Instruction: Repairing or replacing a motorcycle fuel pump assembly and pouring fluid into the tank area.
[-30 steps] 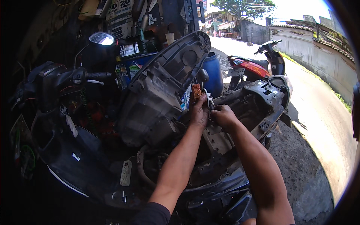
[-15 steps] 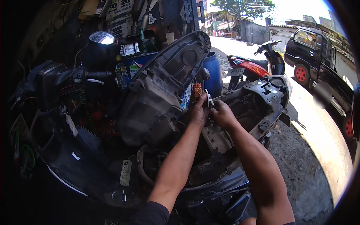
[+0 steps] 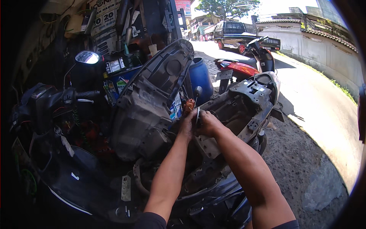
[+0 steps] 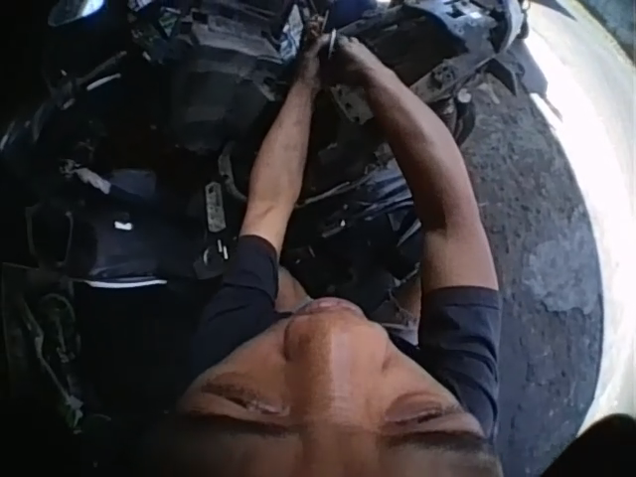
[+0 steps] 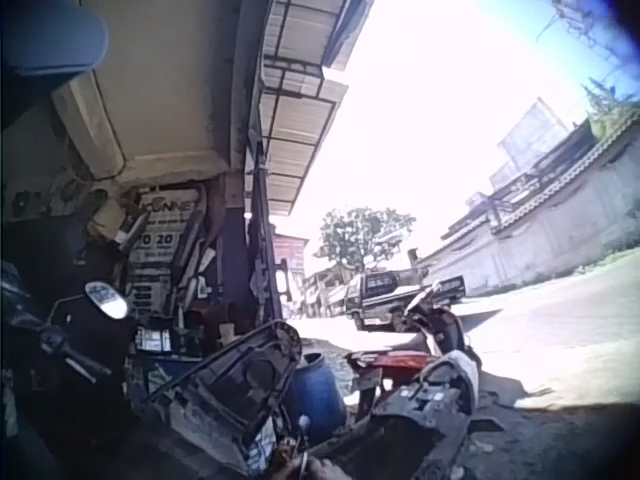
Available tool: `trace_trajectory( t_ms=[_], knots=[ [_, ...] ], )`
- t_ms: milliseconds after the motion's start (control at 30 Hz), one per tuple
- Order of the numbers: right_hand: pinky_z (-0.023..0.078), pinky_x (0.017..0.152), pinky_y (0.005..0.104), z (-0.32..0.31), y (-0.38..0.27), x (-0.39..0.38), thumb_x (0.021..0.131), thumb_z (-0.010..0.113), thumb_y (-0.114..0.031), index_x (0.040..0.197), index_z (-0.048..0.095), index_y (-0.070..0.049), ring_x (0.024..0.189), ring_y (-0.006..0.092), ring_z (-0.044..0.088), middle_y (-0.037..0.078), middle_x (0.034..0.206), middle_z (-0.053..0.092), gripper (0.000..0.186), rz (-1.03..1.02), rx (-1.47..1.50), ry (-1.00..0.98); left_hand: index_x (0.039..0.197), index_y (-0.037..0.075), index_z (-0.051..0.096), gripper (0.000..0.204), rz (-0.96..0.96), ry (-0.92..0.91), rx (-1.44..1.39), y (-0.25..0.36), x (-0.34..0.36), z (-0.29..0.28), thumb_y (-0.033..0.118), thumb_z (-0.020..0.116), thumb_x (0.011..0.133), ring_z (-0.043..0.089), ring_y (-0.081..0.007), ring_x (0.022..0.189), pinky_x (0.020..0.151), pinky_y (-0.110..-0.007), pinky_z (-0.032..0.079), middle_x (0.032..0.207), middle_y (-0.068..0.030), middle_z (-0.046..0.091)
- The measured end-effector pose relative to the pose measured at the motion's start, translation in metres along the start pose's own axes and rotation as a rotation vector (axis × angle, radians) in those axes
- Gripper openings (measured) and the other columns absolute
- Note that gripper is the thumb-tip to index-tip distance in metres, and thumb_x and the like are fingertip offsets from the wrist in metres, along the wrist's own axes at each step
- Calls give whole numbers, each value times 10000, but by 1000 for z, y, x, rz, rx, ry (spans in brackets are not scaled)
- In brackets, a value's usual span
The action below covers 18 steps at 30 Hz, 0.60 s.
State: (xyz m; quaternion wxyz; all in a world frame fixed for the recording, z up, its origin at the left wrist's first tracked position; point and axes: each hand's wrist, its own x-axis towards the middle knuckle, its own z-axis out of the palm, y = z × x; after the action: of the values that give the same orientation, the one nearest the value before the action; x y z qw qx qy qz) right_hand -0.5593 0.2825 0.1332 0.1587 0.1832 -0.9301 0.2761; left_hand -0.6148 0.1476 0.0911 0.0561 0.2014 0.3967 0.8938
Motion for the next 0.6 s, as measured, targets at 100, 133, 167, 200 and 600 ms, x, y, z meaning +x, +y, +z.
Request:
trace_trajectory(
  t_ms=[100, 133, 167, 200, 600],
  knots=[
    [441, 1014, 425, -2, -7, -3, 552, 874, -251, 1253, 491, 27, 1192, 394, 510, 233, 1216, 527, 846, 38, 8, 18, 1060, 112, 626, 222, -49, -7, -4, -1, 2, -9, 180, 677, 855, 623, -150, 839, 765, -313, 509, 929, -10, 632],
    [443, 1012, 425, -2, -10, -2, 555, 874, -257, 1249, 490, 32, 1191, 394, 511, 234, 1219, 525, 844, 48, 0, -1, 1051, 110, 639, 207, -43, -26, 21, 0, 4, -14, 224, 656, 879, 631, -160, 866, 807, -323, 507, 945, -23, 655],
    [445, 1010, 425, -2, -9, -1, 559, 873, -263, 1246, 489, 38, 1190, 393, 512, 235, 1221, 524, 843, 67, -8, -22, 1042, 107, 651, 213, -46, -45, 41, -1, 4, -13, 268, 635, 903, 640, -169, 892, 850, -334, 504, 960, -36, 678],
    [445, 1010, 425, -4, -8, -1, 559, 873, -263, 1246, 489, 38, 1190, 393, 512, 235, 1221, 524, 843, 75, -6, -20, 1042, 107, 651, 213, -54, -48, 42, -3, 3, -12, 268, 635, 903, 640, -169, 892, 850, -334, 504, 960, -36, 678],
    [464, 965, 476, -7, -20, -13, 738, 732, -170, 1233, 485, 12, 1223, 358, 513, 213, 1277, 506, 582, 49, -183, -74, 1150, 132, 609, 481, -110, 52, -58, -19, 8, -28, 533, 625, 886, 610, -246, 1059, 964, -427, 477, 1117, -73, 649]
  ],
)
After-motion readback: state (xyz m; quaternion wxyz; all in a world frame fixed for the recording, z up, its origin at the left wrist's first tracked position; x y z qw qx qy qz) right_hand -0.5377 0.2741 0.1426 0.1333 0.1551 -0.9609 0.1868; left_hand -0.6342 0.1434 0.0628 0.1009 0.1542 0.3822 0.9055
